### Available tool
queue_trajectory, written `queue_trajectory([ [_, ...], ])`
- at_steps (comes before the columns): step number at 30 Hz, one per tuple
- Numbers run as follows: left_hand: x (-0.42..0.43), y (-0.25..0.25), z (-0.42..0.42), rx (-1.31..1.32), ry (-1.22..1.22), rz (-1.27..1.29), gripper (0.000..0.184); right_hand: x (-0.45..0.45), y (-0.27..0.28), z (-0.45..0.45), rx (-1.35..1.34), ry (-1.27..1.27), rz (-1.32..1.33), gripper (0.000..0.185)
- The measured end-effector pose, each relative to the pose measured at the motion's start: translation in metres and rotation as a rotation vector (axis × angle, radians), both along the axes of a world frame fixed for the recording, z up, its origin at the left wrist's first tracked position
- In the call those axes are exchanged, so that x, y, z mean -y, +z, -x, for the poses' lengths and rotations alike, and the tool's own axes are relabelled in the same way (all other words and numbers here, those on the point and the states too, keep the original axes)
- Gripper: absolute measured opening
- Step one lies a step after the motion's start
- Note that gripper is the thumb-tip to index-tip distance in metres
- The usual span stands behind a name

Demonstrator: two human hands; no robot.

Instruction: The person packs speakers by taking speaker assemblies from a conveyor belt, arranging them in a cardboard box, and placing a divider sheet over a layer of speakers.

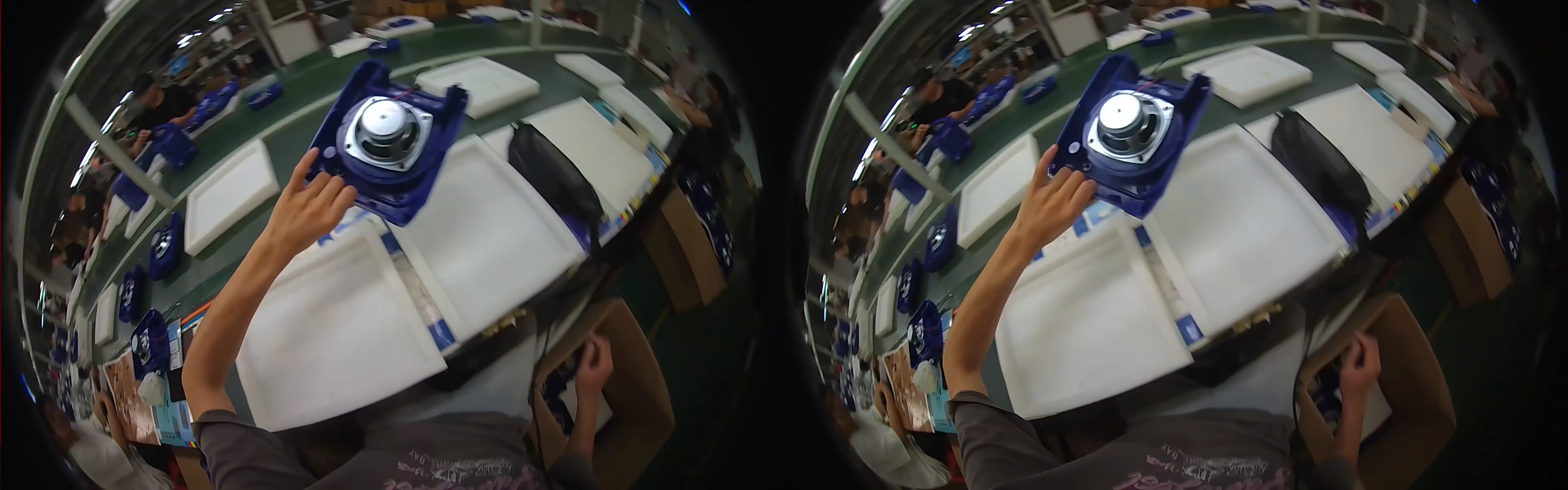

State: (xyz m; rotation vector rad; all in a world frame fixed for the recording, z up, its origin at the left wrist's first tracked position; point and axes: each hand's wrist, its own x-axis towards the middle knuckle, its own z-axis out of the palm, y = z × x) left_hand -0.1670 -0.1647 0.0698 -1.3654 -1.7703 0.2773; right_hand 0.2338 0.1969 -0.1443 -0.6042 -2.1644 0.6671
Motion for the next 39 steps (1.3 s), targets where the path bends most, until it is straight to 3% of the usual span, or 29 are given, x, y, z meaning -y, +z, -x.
queue_trajectory([
  [1, -0.022, -0.001, -0.015, -0.016, -0.084, -0.01, 0.012, 0.002, 0.026, 0.014, -0.032, 0.093, -0.251, 0.025],
  [3, -0.064, -0.003, -0.043, -0.05, -0.233, -0.007, 0.016, 0.008, 0.068, 0.032, -0.13, 0.222, -0.494, 0.042],
  [5, -0.108, -0.009, -0.073, -0.039, -0.422, -0.059, 0.017, 0.018, 0.107, 0.038, -0.239, 0.212, -0.607, 0.043],
  [7, -0.15, -0.012, -0.107, 0.038, -0.59, -0.066, 0.016, 0.021, 0.137, 0.03, -0.061, 0.137, -0.716, 0.047],
  [13, -0.246, -0.008, -0.192, 0.148, -0.924, 0.086, 0.02, -0.007, 0.148, -0.053, 0.226, 0.002, -0.773, 0.05],
  [15, -0.28, -0.025, -0.2, 0.187, -1.081, -0.005, 0.014, -0.015, 0.141, -0.082, 0.213, -0.022, -0.748, 0.041],
  [17, -0.3, -0.033, -0.216, 0.236, -1.13, 0.075, 0.009, -0.017, 0.122, -0.107, 0.153, -0.057, -0.693, 0.036],
  [19, -0.321, -0.052, -0.233, 0.238, -1.187, 0.088, 0.01, -0.016, 0.107, -0.13, 0.257, -0.048, -0.542, 0.03],
  [23, -0.321, -0.076, -0.228, 0.485, -0.953, 0.208, 0.049, -0.03, 0.052, -0.171, 0.343, -0.151, -0.226, 0.023],
  [24, -0.313, -0.071, -0.219, 0.506, -0.789, 0.311, 0.057, -0.037, 0.03, -0.184, 0.393, -0.187, -0.101, 0.023],
  [28, -0.283, -0.083, -0.171, 0.57, -0.195, 0.336, 0.07, -0.078, -0.081, -0.236, 0.696, -0.265, 0.079, 0.026],
  [30, -0.273, -0.098, -0.157, 0.826, -0.138, 0.275, 0.072, -0.101, -0.138, -0.263, 0.891, -0.304, 0.275, 0.03],
  [34, -0.276, -0.11, -0.16, 1.163, -0.1, 0.187, 0.077, -0.142, -0.23, -0.293, 1.091, -0.296, 0.363, 0.033],
  [39, -0.28, -0.114, -0.156, 1.196, -0.089, 0.164, 0.073, -0.163, -0.298, -0.291, 1.193, -0.437, 0.287, 0.03],
])
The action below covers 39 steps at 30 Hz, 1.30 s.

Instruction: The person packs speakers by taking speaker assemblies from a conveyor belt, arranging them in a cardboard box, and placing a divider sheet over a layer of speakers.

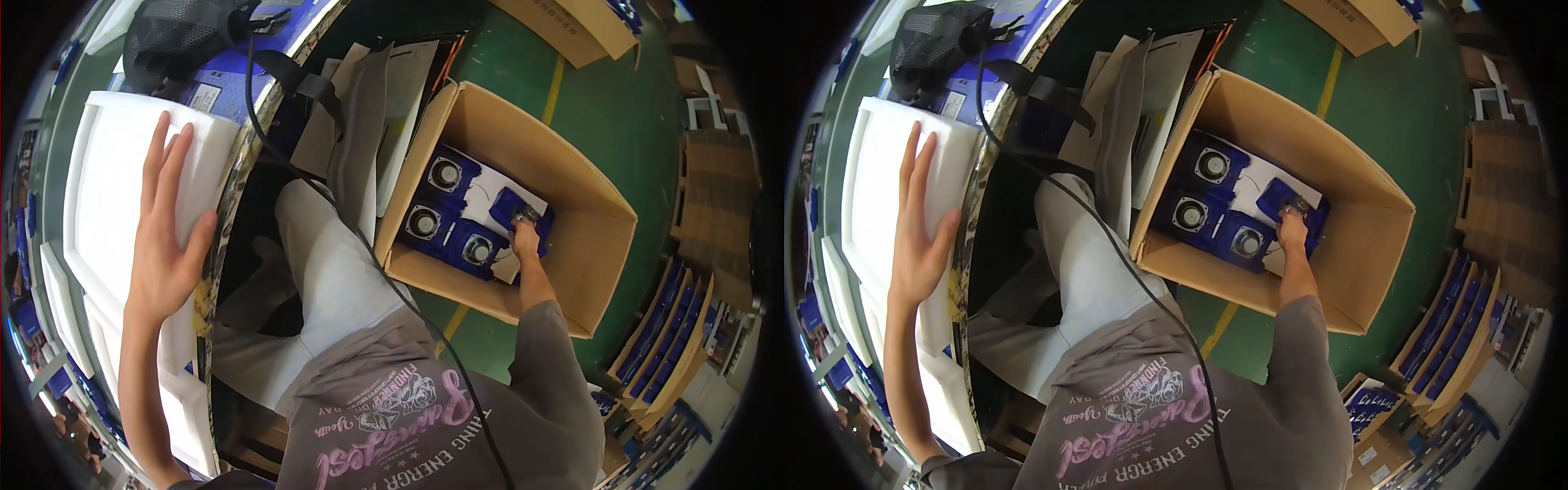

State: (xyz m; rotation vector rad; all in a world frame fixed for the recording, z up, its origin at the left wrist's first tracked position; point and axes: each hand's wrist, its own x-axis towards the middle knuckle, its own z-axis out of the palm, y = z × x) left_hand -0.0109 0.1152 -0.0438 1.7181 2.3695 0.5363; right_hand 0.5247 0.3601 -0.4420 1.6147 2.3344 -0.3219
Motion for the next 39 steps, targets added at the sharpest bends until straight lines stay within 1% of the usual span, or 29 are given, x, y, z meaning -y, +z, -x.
queue_trajectory([
  [2, -0.001, -0.002, 0.003, 0.033, 0.01, 0.024, 0.073, -0.002, -0.003, 0.013, 0.06, 0.009, -0.046, 0.025],
  [3, -0.002, -0.003, 0.004, -0.03, -0.005, 0.023, 0.073, -0.003, -0.009, 0.012, 0.068, 0.017, -0.054, 0.024],
  [5, -0.003, -0.003, 0.007, -0.053, 0.009, 0.029, 0.071, -0.02, -0.036, 0.02, 0.051, 0.019, -0.107, 0.024],
  [8, 0.0, -0.007, 0.008, -0.021, 0.034, 0.059, 0.071, -0.03, -0.058, 0.038, 0.041, 0.02, -0.024, 0.022],
  [9, 0.002, -0.009, 0.008, -0.01, 0.058, 0.065, 0.071, -0.03, -0.072, 0.037, 0.111, 0.054, -0.031, 0.021],
  [10, 0.004, -0.009, 0.009, 0.0, 0.09, 0.073, 0.071, -0.032, -0.086, 0.038, 0.151, -0.013, 0.009, 0.021],
  [12, 0.006, -0.009, 0.011, -0.061, 0.086, 0.104, 0.072, -0.026, -0.108, 0.039, 0.234, -0.136, 0.109, 0.022],
  [13, 0.007, -0.01, 0.012, -0.069, 0.089, 0.104, 0.073, -0.024, -0.114, 0.041, 0.319, -0.138, 0.151, 0.022],
  [16, 0.009, -0.013, 0.013, -0.074, 0.096, 0.091, 0.074, -0.016, -0.128, 0.043, 0.321, -0.28, 0.334, 0.024],
  [20, 0.013, -0.013, 0.014, -0.095, 0.118, 0.093, 0.073, -0.003, -0.148, 0.051, -0.06, -0.448, 0.432, 0.042],
  [21, 0.015, -0.014, 0.014, -0.093, 0.128, 0.089, 0.073, -0.002, -0.151, 0.055, -0.112, -0.512, 0.431, 0.05],
  [24, 0.015, -0.016, 0.013, -0.103, 0.135, 0.085, 0.073, -0.002, -0.146, 0.07, -0.165, -0.475, 0.327, 0.057],
  [25, 0.014, -0.015, 0.013, -0.115, 0.135, 0.083, 0.073, -0.006, -0.148, 0.073, -0.243, -0.516, 0.321, 0.067],
  [27, 0.014, -0.014, 0.015, -0.114, 0.133, 0.088, 0.073, -0.017, -0.147, 0.081, -0.372, -0.671, 0.447, 0.071],
  [28, 0.014, -0.013, 0.014, -0.11, 0.134, 0.095, 0.074, -0.02, -0.16, 0.076, -0.431, -0.748, 0.514, 0.073],
  [29, 0.013, -0.013, 0.014, -0.121, 0.132, 0.09, 0.074, -0.018, -0.185, 0.075, -0.584, -0.816, 0.577, 0.078],
  [32, 0.011, -0.013, 0.014, -0.135, 0.129, 0.088, 0.074, -0.016, -0.156, 0.1, -0.605, -0.849, 0.72, 0.083],
  [33, 0.012, -0.013, 0.014, -0.135, 0.133, 0.094, 0.074, -0.014, -0.161, 0.103, -0.636, -0.864, 0.73, 0.087],
  [36, 0.014, -0.013, 0.015, -0.129, 0.129, 0.103, 0.073, -0.01, -0.171, 0.106, -0.584, -0.809, 0.697, 0.09],
  [39, 0.011, -0.014, 0.014, -0.1, 0.131, 0.092, 0.073, -0.015, -0.163, 0.108, -0.35, -0.72, 0.66, 0.084],
])
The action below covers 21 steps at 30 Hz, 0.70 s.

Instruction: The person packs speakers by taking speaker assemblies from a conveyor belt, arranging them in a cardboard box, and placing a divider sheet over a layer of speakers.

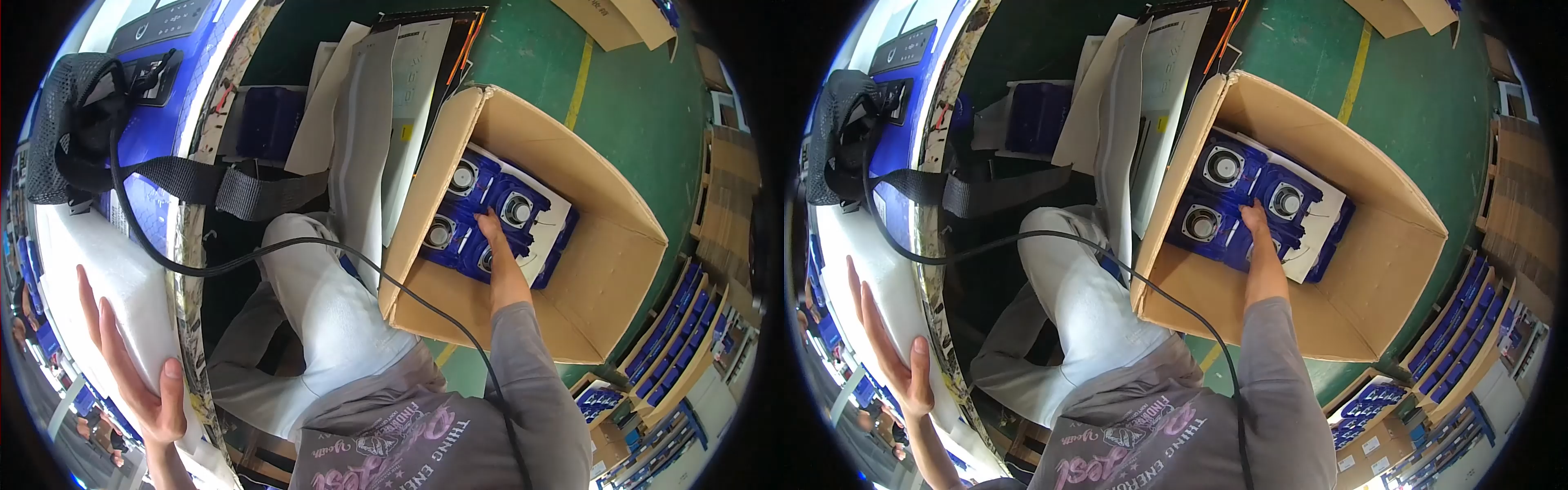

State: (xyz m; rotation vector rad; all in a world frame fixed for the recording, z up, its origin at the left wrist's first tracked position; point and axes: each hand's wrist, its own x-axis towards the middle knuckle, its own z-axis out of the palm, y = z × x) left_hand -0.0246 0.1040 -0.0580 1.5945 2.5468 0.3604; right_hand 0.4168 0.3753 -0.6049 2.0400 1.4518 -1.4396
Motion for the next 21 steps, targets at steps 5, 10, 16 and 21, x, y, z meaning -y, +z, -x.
queue_trajectory([
  [5, -0.003, 0.003, 0.001, 0.011, -0.044, -0.006, 0.072, 0.038, -0.013, 0.011, 0.103, 0.195, -0.33, 0.064],
  [10, -0.008, 0.003, -0.003, 0.078, -0.075, -0.055, 0.068, 0.077, 0.088, 0.048, -0.212, 0.615, -0.089, 0.038],
  [16, -0.016, 0.011, -0.009, 0.265, -0.153, -0.204, 0.062, 0.134, 0.225, 0.098, -0.427, 0.769, -0.113, 0.035],
  [21, -0.003, 0.01, 0.001, 0.189, -0.193, -0.216, 0.064, 0.184, 0.29, 0.122, -0.334, 0.616, -0.369, 0.031],
])
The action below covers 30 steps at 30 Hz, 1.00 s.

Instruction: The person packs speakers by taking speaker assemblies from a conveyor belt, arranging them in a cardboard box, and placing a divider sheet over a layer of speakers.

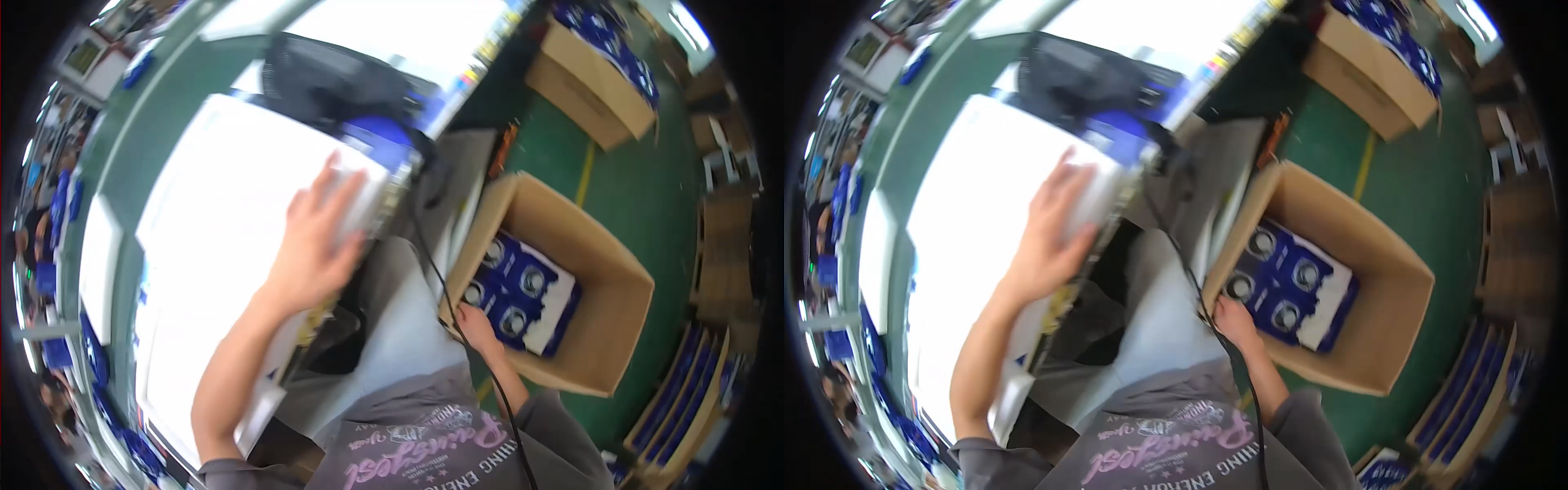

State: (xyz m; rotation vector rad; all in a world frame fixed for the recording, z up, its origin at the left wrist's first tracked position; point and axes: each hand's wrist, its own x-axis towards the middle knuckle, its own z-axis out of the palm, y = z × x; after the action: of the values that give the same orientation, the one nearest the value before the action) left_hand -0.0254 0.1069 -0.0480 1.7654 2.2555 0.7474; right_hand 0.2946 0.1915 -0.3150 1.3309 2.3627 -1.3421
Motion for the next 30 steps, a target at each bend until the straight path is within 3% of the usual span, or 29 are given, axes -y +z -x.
queue_trajectory([
  [4, 0.008, 0.0, 0.005, -0.117, -0.027, -0.028, 0.065, 0.018, 0.012, -0.005, 0.057, -0.154, -0.18, 0.032],
  [8, 0.014, -0.011, 0.015, -0.055, -0.092, -0.104, 0.061, 0.025, 0.02, 0.003, 0.104, -0.168, -0.331, 0.032],
  [14, 0.023, -0.011, 0.014, -0.029, -0.076, -0.155, 0.059, 0.045, 0.022, -0.002, 0.082, -0.004, -0.312, 0.038],
  [18, 0.023, -0.013, 0.015, -0.018, -0.093, -0.185, 0.051, 0.015, 0.009, -0.061, 0.191, 0.064, -0.242, 0.043],
  [20, 0.02, -0.011, 0.015, -0.051, -0.126, -0.235, 0.046, -0.001, -0.012, -0.11, 0.141, 0.043, -0.237, 0.04],
  [23, 0.017, -0.015, 0.015, -0.094, -0.155, -0.254, 0.043, 0.005, -0.008, -0.14, 0.199, -0.217, -0.213, 0.038],
  [26, 0.017, -0.011, 0.014, -0.069, -0.174, -0.233, 0.041, 0.001, -0.024, -0.138, 0.228, -0.244, -0.425, 0.037],
  [30, 0.017, -0.004, 0.015, -0.029, -0.212, -0.199, 0.04, -0.001, -0.011, -0.131, 0.239, -0.263, -0.431, 0.033],
])
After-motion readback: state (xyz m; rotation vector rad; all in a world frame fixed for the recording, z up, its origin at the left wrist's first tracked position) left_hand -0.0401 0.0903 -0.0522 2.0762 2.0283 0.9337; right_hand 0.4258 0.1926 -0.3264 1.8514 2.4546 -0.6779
